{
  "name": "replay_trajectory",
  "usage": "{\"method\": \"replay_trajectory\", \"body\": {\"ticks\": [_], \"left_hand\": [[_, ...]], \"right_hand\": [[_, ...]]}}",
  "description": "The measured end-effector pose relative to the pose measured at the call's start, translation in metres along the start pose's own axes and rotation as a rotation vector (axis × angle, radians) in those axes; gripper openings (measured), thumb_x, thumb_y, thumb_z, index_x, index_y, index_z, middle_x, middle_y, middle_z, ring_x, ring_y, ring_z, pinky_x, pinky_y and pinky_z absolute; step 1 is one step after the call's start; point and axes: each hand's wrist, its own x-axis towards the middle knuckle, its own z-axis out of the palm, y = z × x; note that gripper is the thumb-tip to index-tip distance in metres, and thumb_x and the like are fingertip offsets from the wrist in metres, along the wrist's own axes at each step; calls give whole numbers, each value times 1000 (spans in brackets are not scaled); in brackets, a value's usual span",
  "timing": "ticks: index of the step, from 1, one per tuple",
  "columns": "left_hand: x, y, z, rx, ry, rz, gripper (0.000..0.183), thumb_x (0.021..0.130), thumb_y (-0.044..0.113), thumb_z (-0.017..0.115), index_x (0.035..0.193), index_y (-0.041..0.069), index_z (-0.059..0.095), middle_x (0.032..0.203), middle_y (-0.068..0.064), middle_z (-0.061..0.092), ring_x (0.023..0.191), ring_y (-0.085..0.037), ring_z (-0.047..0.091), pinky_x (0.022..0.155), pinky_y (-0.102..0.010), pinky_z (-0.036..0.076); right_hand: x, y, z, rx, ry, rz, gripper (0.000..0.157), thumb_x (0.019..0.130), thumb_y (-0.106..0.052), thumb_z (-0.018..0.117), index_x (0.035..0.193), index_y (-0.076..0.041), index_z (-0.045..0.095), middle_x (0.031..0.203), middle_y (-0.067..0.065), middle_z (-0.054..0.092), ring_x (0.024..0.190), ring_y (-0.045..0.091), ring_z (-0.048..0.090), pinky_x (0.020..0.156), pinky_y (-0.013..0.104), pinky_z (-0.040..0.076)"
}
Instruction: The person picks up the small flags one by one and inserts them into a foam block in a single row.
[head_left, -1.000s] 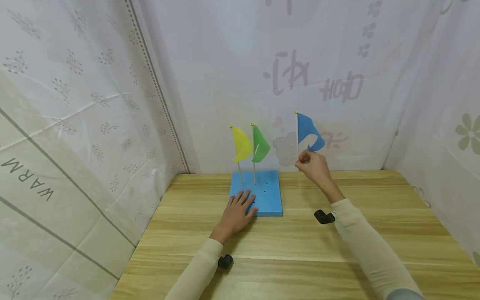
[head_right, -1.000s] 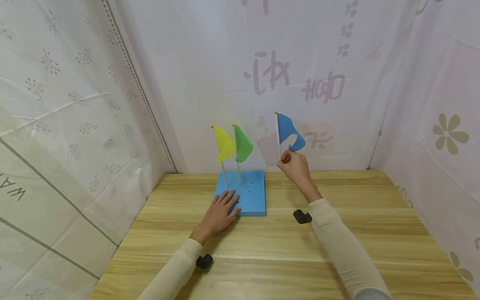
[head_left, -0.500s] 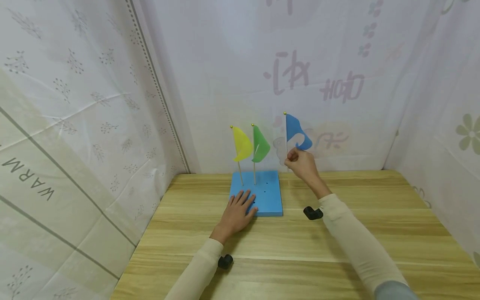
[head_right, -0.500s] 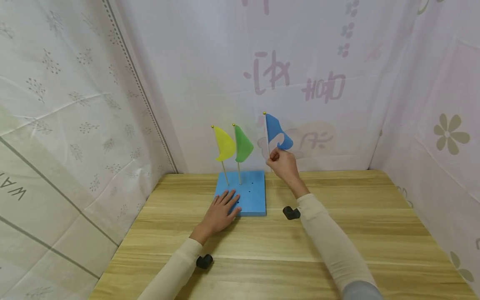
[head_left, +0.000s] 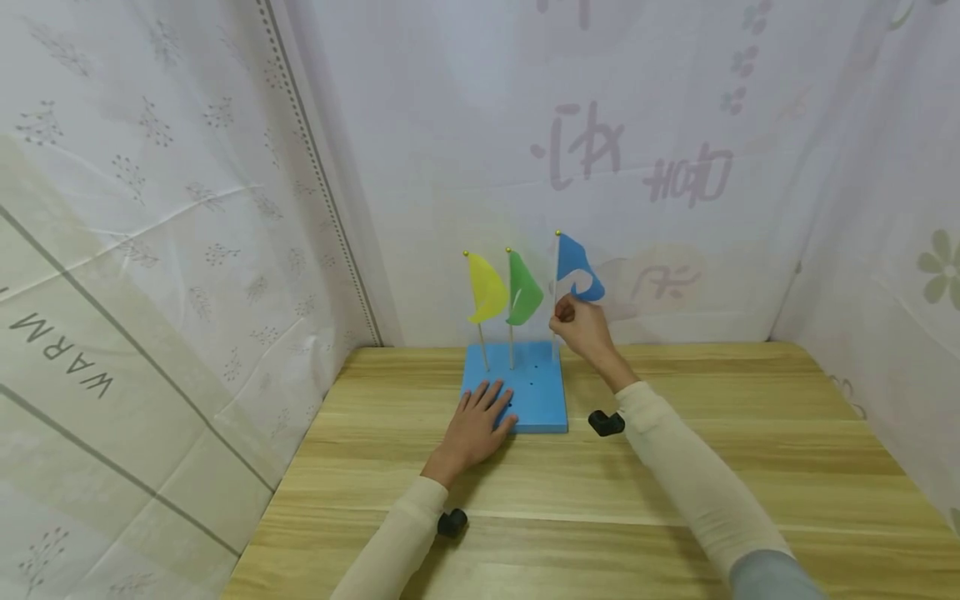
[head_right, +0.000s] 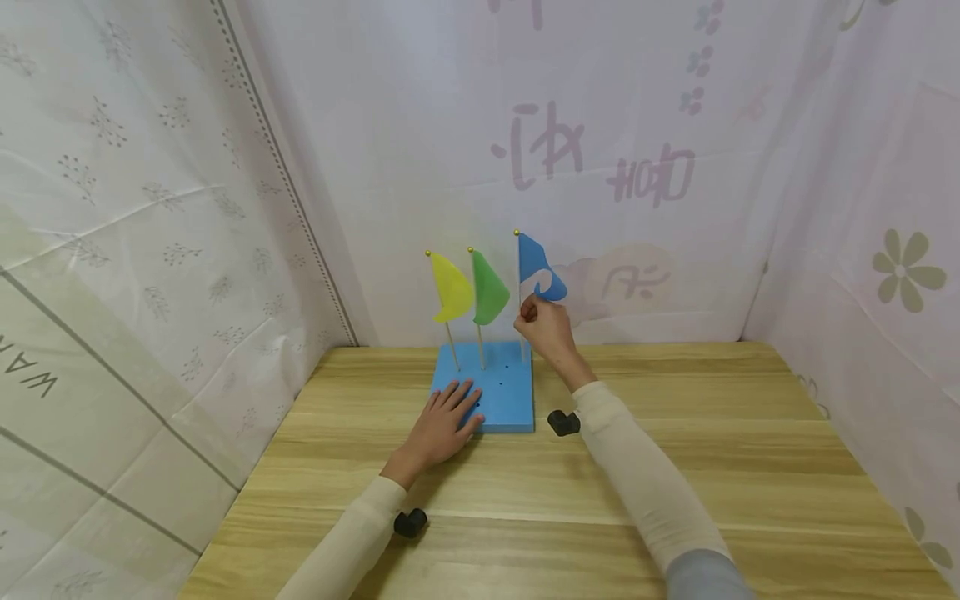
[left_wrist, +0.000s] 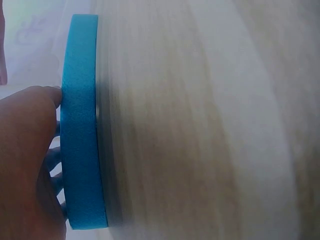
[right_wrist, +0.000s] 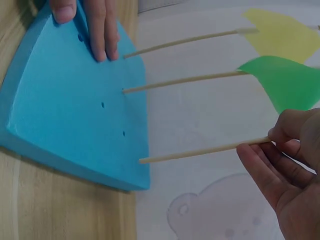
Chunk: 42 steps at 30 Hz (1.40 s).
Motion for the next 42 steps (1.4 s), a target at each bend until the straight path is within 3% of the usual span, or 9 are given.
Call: {"method": "replay_trajectory", "body": {"ticks": [12,42], "left_hand": [[0,0,0,-10,15,6,62,114,49,45,167,18,39,177,-9,30,165,-37,24,134,-62,20],[1,0,1,15,14,4,62,114,50,44,167,19,40,177,-8,30,165,-35,25,134,-60,21]], "right_hand": [[1,0,24,22,9,-22,7,97,-9,65,99,-2,68,94,17,74,88,32,73,78,44,61],[-7,11,39,-29,-38,16,15,104,-15,66,106,-1,72,102,17,76,96,33,75,85,49,63]]}}
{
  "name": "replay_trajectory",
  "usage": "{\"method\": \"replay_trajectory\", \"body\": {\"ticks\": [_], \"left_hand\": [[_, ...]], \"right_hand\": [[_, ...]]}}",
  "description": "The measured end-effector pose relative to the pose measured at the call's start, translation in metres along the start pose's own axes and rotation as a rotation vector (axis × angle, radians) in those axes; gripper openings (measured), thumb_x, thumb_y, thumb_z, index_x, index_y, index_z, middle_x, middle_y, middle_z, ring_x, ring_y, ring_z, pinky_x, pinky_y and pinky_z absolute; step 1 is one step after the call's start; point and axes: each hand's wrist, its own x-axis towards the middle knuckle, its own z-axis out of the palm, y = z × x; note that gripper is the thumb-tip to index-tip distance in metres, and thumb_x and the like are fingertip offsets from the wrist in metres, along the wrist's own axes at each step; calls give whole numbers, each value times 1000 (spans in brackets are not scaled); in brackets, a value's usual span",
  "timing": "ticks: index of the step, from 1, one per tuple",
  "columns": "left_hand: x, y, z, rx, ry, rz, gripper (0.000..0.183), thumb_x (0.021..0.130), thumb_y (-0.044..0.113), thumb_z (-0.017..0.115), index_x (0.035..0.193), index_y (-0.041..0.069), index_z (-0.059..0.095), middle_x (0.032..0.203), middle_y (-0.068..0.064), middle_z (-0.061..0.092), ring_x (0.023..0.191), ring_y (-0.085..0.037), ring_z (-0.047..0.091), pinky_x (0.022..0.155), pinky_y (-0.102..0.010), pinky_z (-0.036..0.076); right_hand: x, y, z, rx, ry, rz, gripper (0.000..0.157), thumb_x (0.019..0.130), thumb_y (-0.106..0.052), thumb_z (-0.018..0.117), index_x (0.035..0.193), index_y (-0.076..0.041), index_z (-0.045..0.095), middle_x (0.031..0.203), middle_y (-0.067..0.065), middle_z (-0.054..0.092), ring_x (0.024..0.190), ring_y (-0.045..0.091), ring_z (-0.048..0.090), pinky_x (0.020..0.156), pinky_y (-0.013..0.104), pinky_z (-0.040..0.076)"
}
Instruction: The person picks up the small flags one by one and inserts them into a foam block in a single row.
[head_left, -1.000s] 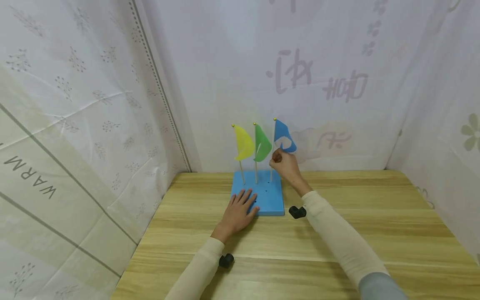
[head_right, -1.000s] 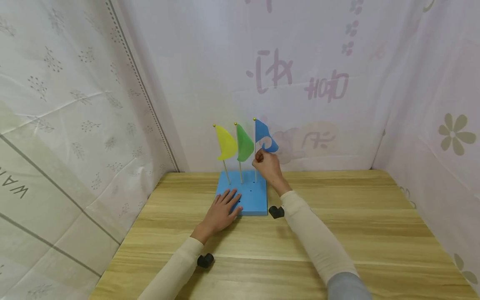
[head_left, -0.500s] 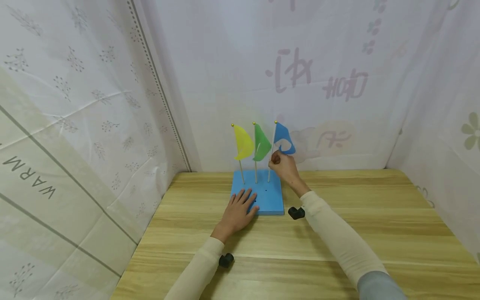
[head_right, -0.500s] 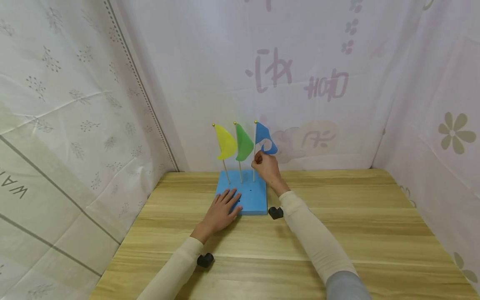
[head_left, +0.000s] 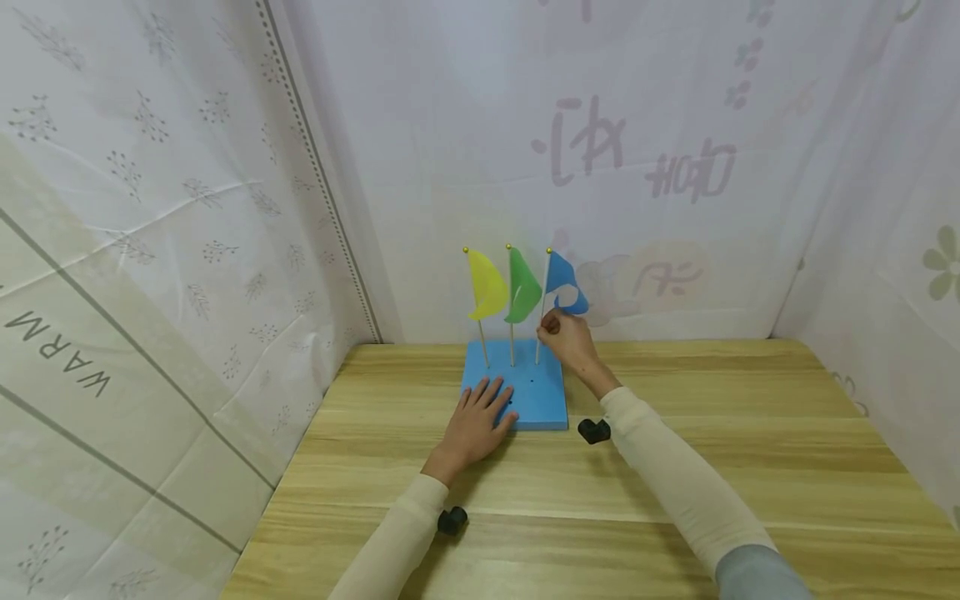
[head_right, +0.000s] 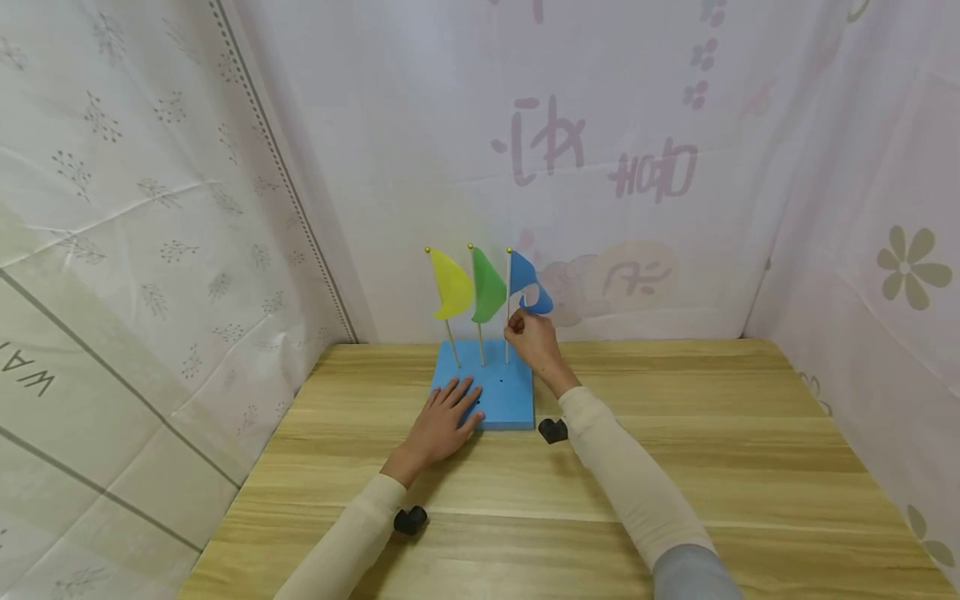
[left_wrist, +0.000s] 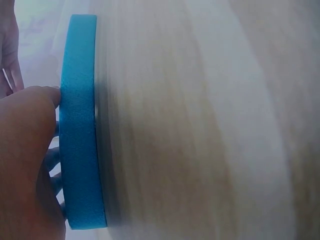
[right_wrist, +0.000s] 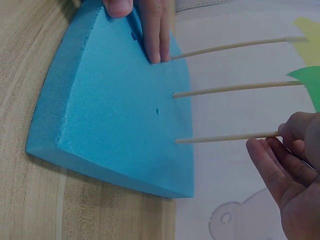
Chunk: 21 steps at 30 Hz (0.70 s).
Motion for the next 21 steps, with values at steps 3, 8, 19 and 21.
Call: {"method": "replay_trajectory", "body": {"ticks": [3,8,19,21], "left_hand": [[0,1,-1,-3,-4,-4,62,114,50,43,168,19,39,177,-7,29,165,-35,24,134,-60,20],[0,2,-2,-5,-10,-12,62,114,50,43,168,19,38,177,-7,28,165,-35,23,135,-60,19],[-1,3,-4,-12,-4,-11,62,114,49,44,167,18,39,176,-9,29,165,-37,24,134,-61,20],[-2,3,-4,-11,-7,-12,62,114,49,43,167,18,39,177,-9,29,165,-37,24,134,-61,20]], "right_hand": [[0,0,0,-4,3,3,14,104,-14,68,105,-1,72,100,17,76,94,32,75,83,48,63],[-2,1,-2,-11,-3,-3,14,103,-14,71,105,0,72,100,18,77,93,32,75,81,47,64],[-3,6,-7,-10,-21,22,14,102,-15,72,103,-1,72,101,17,77,95,33,75,83,48,63],[-4,8,-8,-10,-21,28,15,102,-16,72,102,-1,72,101,17,77,95,33,75,83,47,63]]}}
